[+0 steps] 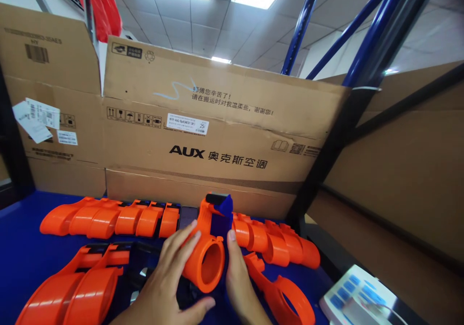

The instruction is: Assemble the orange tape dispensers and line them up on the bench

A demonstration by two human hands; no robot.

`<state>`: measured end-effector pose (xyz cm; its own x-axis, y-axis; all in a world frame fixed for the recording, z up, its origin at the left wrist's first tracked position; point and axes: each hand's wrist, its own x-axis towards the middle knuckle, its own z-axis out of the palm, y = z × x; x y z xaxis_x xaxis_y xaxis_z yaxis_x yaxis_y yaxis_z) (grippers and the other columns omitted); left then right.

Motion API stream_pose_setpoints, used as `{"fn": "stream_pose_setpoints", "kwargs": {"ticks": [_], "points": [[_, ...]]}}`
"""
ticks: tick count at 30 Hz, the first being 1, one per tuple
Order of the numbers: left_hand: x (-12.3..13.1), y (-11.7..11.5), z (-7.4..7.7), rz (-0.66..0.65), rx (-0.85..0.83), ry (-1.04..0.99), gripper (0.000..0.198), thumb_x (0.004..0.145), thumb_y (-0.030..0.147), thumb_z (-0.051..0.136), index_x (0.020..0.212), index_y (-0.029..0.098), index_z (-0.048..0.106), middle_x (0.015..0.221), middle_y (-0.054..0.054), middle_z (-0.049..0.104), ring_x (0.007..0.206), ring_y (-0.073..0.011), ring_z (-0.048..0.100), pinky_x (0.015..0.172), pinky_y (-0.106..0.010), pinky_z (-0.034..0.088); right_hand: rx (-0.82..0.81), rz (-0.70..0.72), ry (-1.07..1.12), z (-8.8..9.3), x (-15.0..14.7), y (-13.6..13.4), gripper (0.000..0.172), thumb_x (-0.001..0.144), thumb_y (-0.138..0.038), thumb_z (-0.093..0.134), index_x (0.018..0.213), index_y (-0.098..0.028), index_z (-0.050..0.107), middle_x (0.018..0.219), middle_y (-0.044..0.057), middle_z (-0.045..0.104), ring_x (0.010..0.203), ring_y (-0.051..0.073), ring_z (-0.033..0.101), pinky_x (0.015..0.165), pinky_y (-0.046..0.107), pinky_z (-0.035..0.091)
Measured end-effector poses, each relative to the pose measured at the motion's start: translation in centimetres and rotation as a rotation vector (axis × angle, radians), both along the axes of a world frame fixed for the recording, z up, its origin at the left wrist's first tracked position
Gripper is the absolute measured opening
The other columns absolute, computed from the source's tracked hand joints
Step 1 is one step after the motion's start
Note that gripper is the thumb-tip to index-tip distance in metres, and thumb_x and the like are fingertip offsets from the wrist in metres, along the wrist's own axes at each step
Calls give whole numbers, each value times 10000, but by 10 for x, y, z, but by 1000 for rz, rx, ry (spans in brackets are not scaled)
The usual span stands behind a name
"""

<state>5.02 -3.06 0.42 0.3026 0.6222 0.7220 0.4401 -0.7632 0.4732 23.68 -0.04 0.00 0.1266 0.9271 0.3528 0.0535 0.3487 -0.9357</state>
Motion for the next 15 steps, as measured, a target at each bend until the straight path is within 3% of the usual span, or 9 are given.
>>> {"fn": "stream_pose_setpoints", "kwargs": {"ticks": [2, 5, 10, 15], "points": [[0, 1, -3, 100, 128, 38, 1038, 725, 195, 802, 1583, 329, 232, 1594, -160, 378, 1419, -429, 405, 1108, -596, 410, 9, 55, -140, -7, 1, 1, 645, 1024, -621, 315, 1400, -180, 597, 1253, 93, 728, 1297, 262, 588, 1048, 462, 516], [-3, 3, -5, 216, 297, 61, 935, 728, 122, 753, 1545, 323, 348, 1451, -149, 515, 1314, -393, 514, 1073, -540, 443, 36, 77, -311, -7, 3, -3, 668, 1029, -620, 288, 1389, -156, 605, 1298, 123, 698, 1289, 263, 597, 1023, 465, 535], [-8, 1, 3, 249, 372, 70, 941, 659, 101, 749, 1519, 269, 407, 1312, -134, 608, 1182, -367, 586, 1037, -487, 459, 25, 67, -366, 9, 3, -8, 573, 1058, -535, 301, 1378, -170, 605, 1353, 116, 662, 1289, 271, 599, 1044, 465, 523], [-36, -1, 23, 336, 370, 93, 971, 621, 134, 792, 1507, 270, 419, 1332, -127, 621, 1174, -388, 585, 1047, -518, 421, 348, -70, -649, 25, 16, 8, 358, 1035, -337, 452, 1321, -209, 625, 1267, 112, 694, 1198, 274, 632, 1042, 469, 508]]}}
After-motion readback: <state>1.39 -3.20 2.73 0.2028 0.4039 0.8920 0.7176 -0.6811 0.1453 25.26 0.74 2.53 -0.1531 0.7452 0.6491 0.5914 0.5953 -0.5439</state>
